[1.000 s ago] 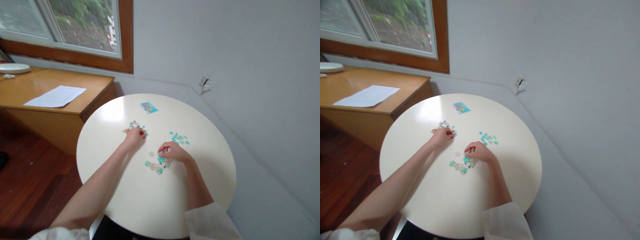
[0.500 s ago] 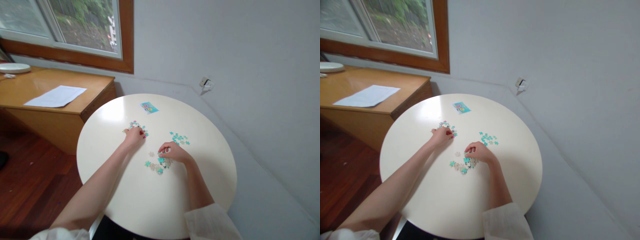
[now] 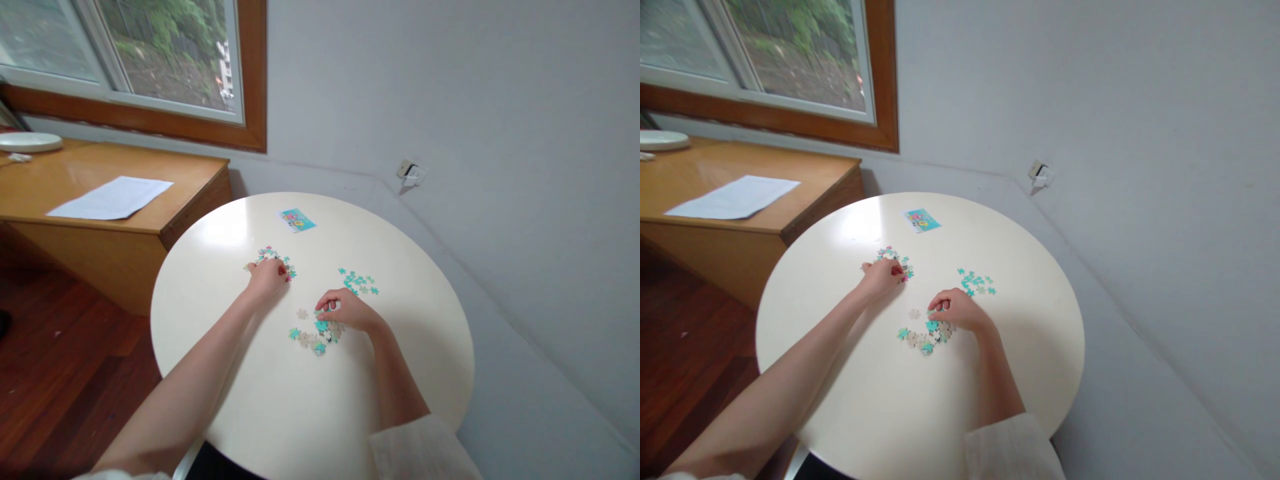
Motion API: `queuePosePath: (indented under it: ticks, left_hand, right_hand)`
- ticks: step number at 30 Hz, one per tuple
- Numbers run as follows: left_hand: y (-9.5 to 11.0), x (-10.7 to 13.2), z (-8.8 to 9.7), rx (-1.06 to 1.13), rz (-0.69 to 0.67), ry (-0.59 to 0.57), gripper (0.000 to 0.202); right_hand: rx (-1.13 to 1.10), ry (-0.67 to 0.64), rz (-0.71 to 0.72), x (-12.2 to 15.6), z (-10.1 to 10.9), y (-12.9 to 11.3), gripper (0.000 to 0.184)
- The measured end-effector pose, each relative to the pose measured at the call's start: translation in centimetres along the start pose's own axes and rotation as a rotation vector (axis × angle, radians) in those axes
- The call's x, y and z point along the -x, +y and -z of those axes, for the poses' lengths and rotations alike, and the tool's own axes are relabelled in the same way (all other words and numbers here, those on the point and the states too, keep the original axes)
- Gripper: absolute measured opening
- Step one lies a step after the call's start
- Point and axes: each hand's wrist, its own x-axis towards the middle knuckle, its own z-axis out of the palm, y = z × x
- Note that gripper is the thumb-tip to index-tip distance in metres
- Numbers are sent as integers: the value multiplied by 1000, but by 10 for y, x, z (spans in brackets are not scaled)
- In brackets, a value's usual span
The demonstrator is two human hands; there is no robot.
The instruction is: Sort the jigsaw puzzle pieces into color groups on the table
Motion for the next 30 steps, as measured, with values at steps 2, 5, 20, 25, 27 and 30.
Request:
queuePosePath:
  ticks: [2,5,20,25,27,30]
  left_hand:
    - [1,1,1,-12,1,-4,13]
    - [2,1,2,-16,5,-6,12]
    - [3,1,1,-32,-12,53,16]
    - [6,1,-2,3,-20,33,17]
    - [5,2,-3,1,-27,8,18]
    - [4,1,-6,10,-36,0,14]
  right_hand:
    - [-4,-1,-2,0,0,-1,14]
    - [-8,1,-4,1,0,-2,12]
    - [21,11,22,-1,-2,2,11]
    - [22,15,20,-1,-3,3,11]
    - [20,16,24,-1,-3,4,12]
    - [18,14,31,-2,-3,4,12]
